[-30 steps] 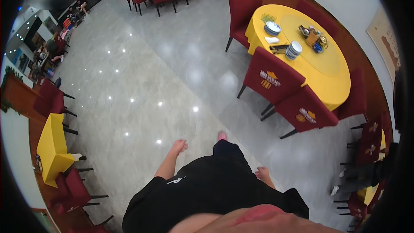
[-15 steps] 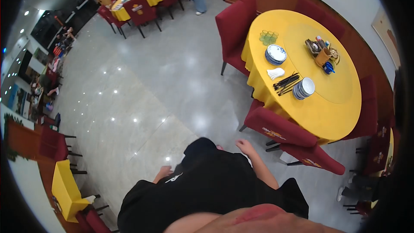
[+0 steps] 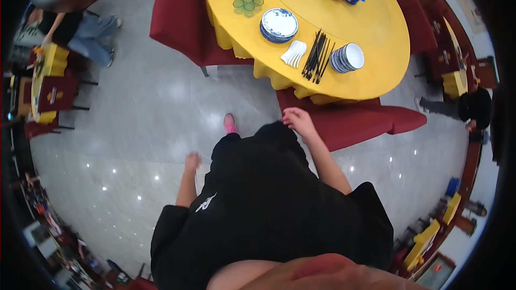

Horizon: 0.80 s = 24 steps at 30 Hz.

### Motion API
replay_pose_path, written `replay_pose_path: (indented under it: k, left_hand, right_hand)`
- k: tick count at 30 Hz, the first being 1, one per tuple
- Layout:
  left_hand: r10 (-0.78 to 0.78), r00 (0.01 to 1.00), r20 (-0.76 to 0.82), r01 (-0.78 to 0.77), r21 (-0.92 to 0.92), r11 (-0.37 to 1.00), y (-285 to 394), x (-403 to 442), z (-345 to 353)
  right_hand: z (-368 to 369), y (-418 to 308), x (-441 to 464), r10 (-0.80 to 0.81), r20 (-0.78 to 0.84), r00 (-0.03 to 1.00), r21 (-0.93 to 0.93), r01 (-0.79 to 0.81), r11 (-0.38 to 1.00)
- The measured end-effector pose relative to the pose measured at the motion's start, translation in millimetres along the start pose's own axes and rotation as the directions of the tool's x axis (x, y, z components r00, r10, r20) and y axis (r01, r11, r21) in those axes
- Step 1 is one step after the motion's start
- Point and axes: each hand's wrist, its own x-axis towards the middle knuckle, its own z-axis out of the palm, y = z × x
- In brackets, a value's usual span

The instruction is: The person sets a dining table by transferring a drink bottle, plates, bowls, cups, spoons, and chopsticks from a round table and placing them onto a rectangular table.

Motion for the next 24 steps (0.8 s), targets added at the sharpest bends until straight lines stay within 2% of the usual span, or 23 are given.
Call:
replay_pose_path:
  k: [1,2,3,4,6,8,9,10,11,14,16,17,18,19,21,24]
  left_hand:
    - [0.079,0.996,0.036,-0.081,0.068,0.994,69,23,2]
    - [0.133,0.986,0.104,-0.153,0.214,0.965,145,30,11]
    - [0.143,0.975,0.170,-0.170,0.153,0.974,207,43,29]
    - [0.138,0.960,0.244,-0.189,0.197,0.962,269,55,51]
    - [0.146,0.910,0.388,-0.234,0.190,0.953,374,67,109]
    - [0.263,0.859,0.439,-0.329,0.080,0.941,464,57,178]
    - [0.268,0.828,0.493,-0.329,0.040,0.944,492,73,211]
    - [0.242,0.854,0.461,-0.284,0.025,0.958,518,83,243]
    - [0.213,0.880,0.425,-0.239,0.008,0.971,538,89,271]
    - [0.105,0.916,0.387,-0.131,0.043,0.990,574,109,327]
    - [0.052,0.905,0.422,-0.088,0.068,0.994,577,121,343]
    - [0.034,0.887,0.461,-0.064,0.051,0.997,580,124,350]
    - [0.057,0.862,0.505,-0.052,-0.023,0.998,588,118,350]
    - [0.022,0.862,0.506,-0.022,-0.007,1.000,582,123,352]
    - [0.187,0.852,0.489,-0.148,-0.118,0.982,574,137,352]
    - [0.108,0.839,0.533,-0.066,-0.098,0.993,579,141,346]
  right_hand:
    - [1,-17,10,-0.007,-0.047,0.999,0.046,0.010,0.999]
    - [-3,-27,24,0.004,-0.109,0.994,0.087,0.006,0.996]
    - [-3,-42,35,0.011,-0.198,0.980,0.140,0.018,0.990]
    - [-5,-58,52,0.040,-0.261,0.965,0.172,0.006,0.985]
    - [-14,-81,101,0.013,-0.361,0.932,0.245,0.081,0.966]
    - [-41,-98,173,-0.155,-0.442,0.884,0.111,0.225,0.968]
    - [-52,-107,214,-0.306,-0.483,0.820,0.062,0.381,0.922]
    - [-56,-134,241,-0.250,-0.544,0.801,0.104,0.361,0.927]
    - [-59,-156,269,-0.297,-0.604,0.740,0.030,0.393,0.919]
    - [-71,-179,336,-0.225,-0.569,0.791,0.080,0.326,0.942]
    - [-64,-173,353,-0.165,-0.376,0.912,0.063,0.203,0.977]
    - [-61,-173,358,-0.130,-0.380,0.916,0.081,0.173,0.982]
    - [-56,-175,359,-0.058,-0.315,0.947,0.172,0.118,0.978]
    - [-52,-177,354,0.006,-0.243,0.970,0.256,0.059,0.965]
    - [-44,-180,358,0.038,-0.273,0.961,0.236,0.029,0.971]
    - [-37,-180,360,0.027,-0.264,0.964,0.285,0.051,0.957]
